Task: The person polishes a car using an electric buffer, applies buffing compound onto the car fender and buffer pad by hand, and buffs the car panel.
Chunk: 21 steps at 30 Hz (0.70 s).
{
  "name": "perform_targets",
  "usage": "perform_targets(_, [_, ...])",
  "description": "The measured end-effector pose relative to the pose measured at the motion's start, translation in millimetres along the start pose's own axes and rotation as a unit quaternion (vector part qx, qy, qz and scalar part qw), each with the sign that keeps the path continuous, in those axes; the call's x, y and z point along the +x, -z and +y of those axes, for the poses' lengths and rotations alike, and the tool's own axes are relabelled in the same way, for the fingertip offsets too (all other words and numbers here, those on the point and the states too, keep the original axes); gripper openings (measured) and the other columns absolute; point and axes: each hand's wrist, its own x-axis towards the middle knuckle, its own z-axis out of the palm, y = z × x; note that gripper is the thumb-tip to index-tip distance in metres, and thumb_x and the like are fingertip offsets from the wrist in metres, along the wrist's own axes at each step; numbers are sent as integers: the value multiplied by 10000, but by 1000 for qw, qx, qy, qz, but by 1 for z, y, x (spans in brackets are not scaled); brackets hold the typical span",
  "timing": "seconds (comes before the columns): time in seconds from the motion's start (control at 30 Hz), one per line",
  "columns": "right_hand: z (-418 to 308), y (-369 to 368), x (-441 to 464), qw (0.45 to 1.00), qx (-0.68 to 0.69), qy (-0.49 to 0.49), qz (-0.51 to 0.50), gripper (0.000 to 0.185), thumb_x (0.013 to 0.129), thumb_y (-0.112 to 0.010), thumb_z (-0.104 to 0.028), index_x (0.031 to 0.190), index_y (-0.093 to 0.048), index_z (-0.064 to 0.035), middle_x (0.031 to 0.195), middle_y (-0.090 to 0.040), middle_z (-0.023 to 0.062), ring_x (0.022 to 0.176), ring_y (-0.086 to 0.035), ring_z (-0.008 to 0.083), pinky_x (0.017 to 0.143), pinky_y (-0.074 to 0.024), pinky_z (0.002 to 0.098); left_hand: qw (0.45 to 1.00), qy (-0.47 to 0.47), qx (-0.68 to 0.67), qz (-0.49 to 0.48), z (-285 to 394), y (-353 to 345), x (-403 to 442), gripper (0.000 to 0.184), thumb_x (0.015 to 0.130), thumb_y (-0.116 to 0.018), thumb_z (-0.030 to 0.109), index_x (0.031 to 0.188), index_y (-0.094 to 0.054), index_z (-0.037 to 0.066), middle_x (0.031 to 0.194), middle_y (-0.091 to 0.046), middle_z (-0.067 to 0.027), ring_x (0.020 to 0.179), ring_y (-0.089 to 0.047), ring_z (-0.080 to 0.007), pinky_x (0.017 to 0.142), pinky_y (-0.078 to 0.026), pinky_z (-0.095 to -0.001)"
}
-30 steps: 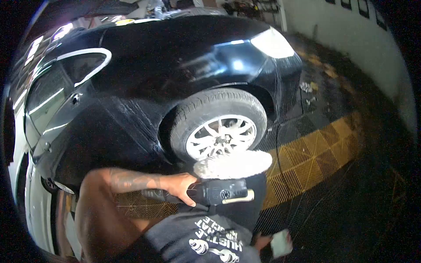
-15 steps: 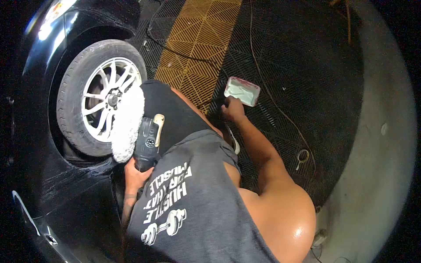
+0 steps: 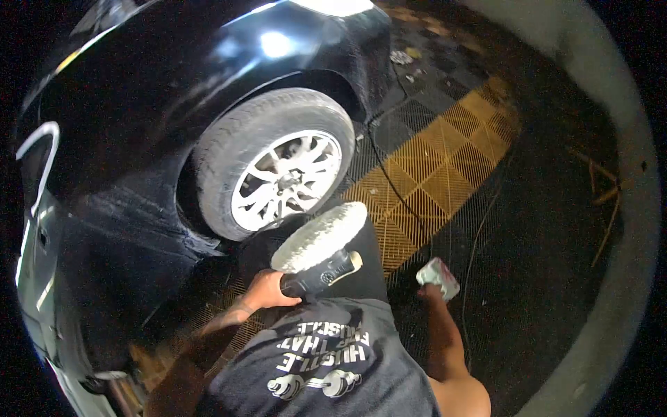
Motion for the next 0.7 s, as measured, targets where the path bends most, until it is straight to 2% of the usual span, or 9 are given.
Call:
perform_targets(0.03, [-9,4,-15,991,-34,36,125,458,715,-652,-399,997,-720,-44,1018,-702,216,984,-660,414,877,-502,485,999,24,19,-26,4,3,0,775,614,-830,470,1160,-608,-33,1083,-677,-230,989,-663,-375,898,-517,-421])
perform_targets(0.13, [0,27,-34,938,309,-43,150,379,762,-641,-278,1036,-709,-26,886,-672,125,796,-632,303,735,-481,391,999,21,28,-4,-1,-3,-3,758,608,-836,485,1148,-631,-6,1085,-680,-225,986,-666,-376,896,-521,-424])
perform_targets(0.23, [-23,87,-66,748,644,-3,159,252,859,-601,-319,946,-600,-83,811,-527,17,667,-465,143,578,-406,324,999,27,35,-10,2,-2,-5,800,620,-828,515,1165,-604,-27,1054,-681,-243,978,-665,-389,898,-519,-430])
perform_targets(0.27, [-33,112,-67,697,692,123,138,215,876,-588,-331,899,-541,-123,855,-522,0,721,-481,135,612,-411,295,999,27,29,-7,-1,-4,-5,802,623,-826,520,1159,-603,-33,1046,-680,-249,976,-666,-388,895,-520,-431])
perform_targets(0.33, [-113,204,-101,682,674,189,211,208,887,-584,-360,981,-562,-175,920,-562,-14,803,-513,146,733,-421,303,999,25,34,-6,-3,-7,-6,810,621,-825,532,1142,-603,-47,1037,-678,-260,972,-668,-389,889,-522,-433])
perform_targets(0.43, [-240,331,-122,628,621,420,209,666,896,-603,-535,1404,-435,-138,1378,-491,73,1233,-486,228,927,-402,418,999,23,33,-14,-7,-8,-6,831,618,-813,538,1150,-586,-59,1032,-681,-260,957,-671,-398,875,-529,-440])
perform_targets(0.47, [-291,366,-144,587,601,514,171,742,902,-612,-473,1506,-332,-145,1472,-438,95,1343,-419,250,1012,-374,443,999,17,27,-16,-5,-6,-7,830,624,-811,513,1170,-571,-63,1034,-684,-253,953,-672,-399,869,-532,-447])
perform_targets(0.57, [-429,434,-212,608,431,623,237,897,813,-601,-142,1568,-118,-146,1558,-340,163,1446,-298,317,1158,-232,545,998,-2,22,-55,-6,-1,-5,825,628,-803,523,1213,-581,-16,1071,-683,-240,983,-667,-393,886,-526,-439])
perform_targets(0.7, [-559,463,-164,557,351,696,285,1135,772,-696,-97,1558,123,-101,1576,-222,261,1466,-230,369,1172,-220,436,998,-50,-31,-9,-10,-5,-11,815,648,-801,518,1236,-569,5,1092,-675,-228,1028,-651,-380,885,-513,-440])
